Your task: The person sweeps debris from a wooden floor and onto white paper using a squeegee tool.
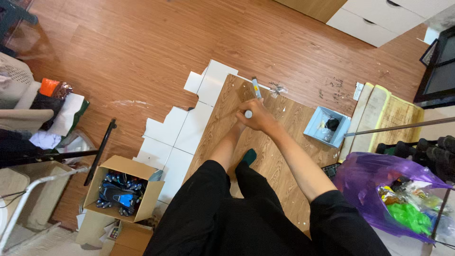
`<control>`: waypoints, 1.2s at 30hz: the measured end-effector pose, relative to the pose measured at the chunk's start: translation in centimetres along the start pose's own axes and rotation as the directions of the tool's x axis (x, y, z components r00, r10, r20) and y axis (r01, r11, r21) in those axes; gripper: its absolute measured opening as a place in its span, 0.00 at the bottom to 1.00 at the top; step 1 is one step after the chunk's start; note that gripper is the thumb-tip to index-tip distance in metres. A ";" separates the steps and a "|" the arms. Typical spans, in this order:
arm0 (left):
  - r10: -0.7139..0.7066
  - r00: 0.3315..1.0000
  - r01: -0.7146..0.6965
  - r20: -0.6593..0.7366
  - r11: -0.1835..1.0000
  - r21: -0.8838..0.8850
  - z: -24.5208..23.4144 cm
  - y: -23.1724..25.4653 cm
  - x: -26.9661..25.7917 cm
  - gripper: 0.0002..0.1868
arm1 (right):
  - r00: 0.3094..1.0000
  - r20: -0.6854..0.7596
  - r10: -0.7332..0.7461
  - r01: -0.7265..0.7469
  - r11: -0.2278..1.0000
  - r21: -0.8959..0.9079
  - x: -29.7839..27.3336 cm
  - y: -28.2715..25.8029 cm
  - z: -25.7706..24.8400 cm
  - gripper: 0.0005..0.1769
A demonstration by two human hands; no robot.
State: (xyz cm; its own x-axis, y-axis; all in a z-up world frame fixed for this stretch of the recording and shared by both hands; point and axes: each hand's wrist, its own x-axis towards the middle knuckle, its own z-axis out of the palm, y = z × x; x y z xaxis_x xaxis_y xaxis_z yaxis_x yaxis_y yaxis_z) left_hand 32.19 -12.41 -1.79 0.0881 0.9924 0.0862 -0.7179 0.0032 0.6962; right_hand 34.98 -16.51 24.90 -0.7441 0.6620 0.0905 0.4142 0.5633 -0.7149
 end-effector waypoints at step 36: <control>-0.299 0.904 -0.070 0.306 0.602 0.796 19.4 -20.2 19.8 0.09 | 0.660 -0.609 0.439 -0.349 0.898 0.268 -14.4 23.1 -24.5 0.16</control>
State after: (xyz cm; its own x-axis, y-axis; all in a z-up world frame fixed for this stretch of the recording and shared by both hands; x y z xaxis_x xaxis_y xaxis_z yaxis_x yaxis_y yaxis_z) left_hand 61.80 4.76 -0.30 0.5052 0.8585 0.0881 0.1112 -0.1660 0.9798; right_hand 68.07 -0.91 24.07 0.0098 0.9857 0.1682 0.4910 0.1417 -0.8596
